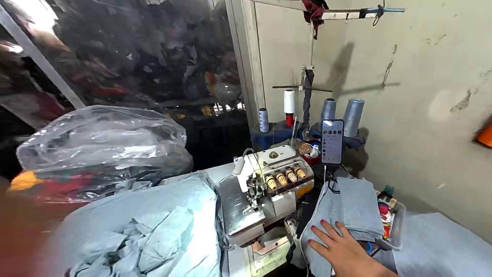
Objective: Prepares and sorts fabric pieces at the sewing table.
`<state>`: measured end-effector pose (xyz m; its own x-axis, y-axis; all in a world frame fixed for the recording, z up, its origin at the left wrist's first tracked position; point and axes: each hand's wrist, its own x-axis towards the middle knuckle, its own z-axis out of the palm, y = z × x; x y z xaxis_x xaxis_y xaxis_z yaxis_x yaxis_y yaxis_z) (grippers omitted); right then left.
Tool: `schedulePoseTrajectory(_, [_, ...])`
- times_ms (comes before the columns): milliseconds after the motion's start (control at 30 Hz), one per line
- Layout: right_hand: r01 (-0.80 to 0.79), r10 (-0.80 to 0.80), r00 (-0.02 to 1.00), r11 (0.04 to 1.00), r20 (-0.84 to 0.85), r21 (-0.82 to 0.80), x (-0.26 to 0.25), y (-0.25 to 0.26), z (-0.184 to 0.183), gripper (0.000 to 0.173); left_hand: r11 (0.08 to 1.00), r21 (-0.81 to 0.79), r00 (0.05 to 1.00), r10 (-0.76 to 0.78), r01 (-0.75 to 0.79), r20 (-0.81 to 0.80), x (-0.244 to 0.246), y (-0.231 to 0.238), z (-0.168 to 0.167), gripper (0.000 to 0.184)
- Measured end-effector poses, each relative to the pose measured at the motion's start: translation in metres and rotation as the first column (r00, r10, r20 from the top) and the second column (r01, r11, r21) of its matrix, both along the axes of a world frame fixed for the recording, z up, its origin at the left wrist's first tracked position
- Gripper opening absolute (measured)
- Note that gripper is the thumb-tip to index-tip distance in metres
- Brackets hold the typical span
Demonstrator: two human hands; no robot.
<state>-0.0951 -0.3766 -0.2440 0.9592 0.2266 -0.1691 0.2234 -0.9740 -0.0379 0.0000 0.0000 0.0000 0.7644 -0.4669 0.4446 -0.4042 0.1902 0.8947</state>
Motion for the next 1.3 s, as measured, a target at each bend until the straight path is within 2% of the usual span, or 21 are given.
schedulePoseTrajectory(67, [-0.024,0.023,0.995,1.000,-0.098,-0.010,0.014,0.000,0.008,0.097,0.933,0.361,0.997,-0.012,-0.015,0.074,0.004,-0.086,-0.101,0.023])
schedulePoseTrajectory(133, [-0.051,0.051,0.992,0.999,-0.116,0.003,0.027,0.005,0.014,0.095,0.760,0.648,0.996,-0.085,0.050,0.023,0.015,-0.153,-0.190,0.038])
schedulePoseTrajectory(200, [-0.063,0.060,0.984,0.998,-0.169,-0.007,0.039,0.013,0.021,0.090,0.553,0.827,0.994,-0.064,0.106,-0.085,0.019,-0.194,-0.238,0.057])
schedulePoseTrajectory(233, [-0.066,0.062,0.981,0.998,-0.184,-0.016,0.043,0.015,0.023,0.086,0.507,0.858,0.996,-0.013,0.080,-0.085,0.017,-0.206,-0.250,0.060])
schedulePoseTrajectory(300, [-0.093,0.093,0.990,0.996,-0.103,0.001,0.045,0.012,0.017,0.073,0.574,0.819,0.992,0.099,0.011,-0.083,0.016,-0.215,-0.268,0.054])
schedulePoseTrajectory(367, [-0.157,0.156,0.981,0.988,0.115,0.004,0.041,0.003,0.000,0.060,0.743,0.669,0.963,0.175,0.009,-0.207,0.021,-0.211,-0.277,0.045])
schedulePoseTrajectory(467, [-0.189,0.194,0.907,0.981,0.372,-0.051,0.038,-0.002,-0.024,0.070,0.908,0.416,0.839,0.259,-0.043,-0.478,0.024,-0.206,-0.275,0.035])
schedulePoseTrajectory(533, [-0.115,0.108,0.958,0.993,0.264,0.012,0.036,0.004,-0.025,0.073,0.945,0.320,0.743,0.267,-0.075,-0.614,0.021,-0.209,-0.272,0.035])
schedulePoseTrajectory(700, [0.100,-0.107,0.994,0.913,-0.005,0.395,0.049,0.003,0.003,0.039,0.981,0.180,0.624,0.186,-0.074,-0.759,0.017,-0.215,-0.282,0.033])
schedulePoseTrajectory(767, [0.149,-0.118,0.989,0.813,-0.091,0.563,0.051,-0.010,0.017,0.041,0.983,0.105,0.488,0.166,-0.150,-0.857,0.018,-0.217,-0.269,0.023])
schedulePoseTrajectory(833, [0.204,-0.182,0.977,0.686,-0.107,0.699,0.044,-0.026,0.037,0.039,0.978,0.105,0.458,0.179,-0.182,-0.871,0.021,-0.216,-0.262,0.019])
schedulePoseTrajectory(867, [0.232,-0.278,0.957,0.567,-0.082,0.790,0.040,-0.033,0.050,0.035,0.977,0.150,0.507,0.206,-0.150,-0.837,0.022,-0.215,-0.263,0.021])
schedulePoseTrajectory(933, [0.211,-0.527,0.846,0.184,-0.085,0.960,0.039,-0.037,0.089,0.025,0.951,0.300,0.672,0.271,-0.075,-0.689,0.021,-0.216,-0.267,0.030])
schedulePoseTrajectory(967, [0.161,-0.587,0.804,0.052,-0.100,0.986,0.043,-0.039,0.106,0.026,0.929,0.364,0.745,0.292,-0.072,-0.599,0.018,-0.218,-0.269,0.036])
schedulePoseTrajectory(1000, [0.135,-0.593,0.802,0.062,-0.072,0.989,0.050,-0.042,0.118,0.028,0.906,0.412,0.806,0.314,-0.097,-0.501,0.014,-0.220,-0.272,0.044])
schedulePoseTrajectory(1067, [0.156,-0.487,0.873,0.349,0.036,0.924,0.058,-0.047,0.139,0.028,0.868,0.459,0.901,0.340,-0.190,-0.269,0.003,-0.221,-0.275,0.057])
schedulePoseTrajectory(1100, [0.128,-0.439,0.894,0.432,0.085,0.893,0.060,-0.045,0.154,0.025,0.855,0.455,0.932,0.340,-0.249,-0.129,-0.003,-0.221,-0.273,0.059])
schedulePoseTrajectory(1167, [0.077,-0.422,0.896,0.451,0.137,0.889,0.062,-0.039,0.181,0.026,0.887,0.325,0.944,0.320,-0.328,0.078,-0.014,-0.219,-0.269,0.051])
schedulePoseTrajectory(1233, [0.116,-0.422,0.901,0.463,0.103,0.879,0.064,-0.032,0.192,0.027,0.966,0.175,0.972,0.210,-0.190,-0.107,-0.032,-0.218,-0.252,0.032])
schedulePoseTrajectory(1267, [0.111,-0.407,0.910,0.434,0.084,0.894,0.061,-0.023,0.198,0.026,0.994,0.084,0.934,0.093,-0.068,-0.345,-0.038,-0.217,-0.235,0.027])
schedulePoseTrajectory(1300, [0.076,-0.388,0.918,0.382,0.086,0.921,0.055,-0.011,0.206,0.023,0.999,-0.020,0.833,-0.045,0.041,-0.551,-0.041,-0.216,-0.213,0.039])
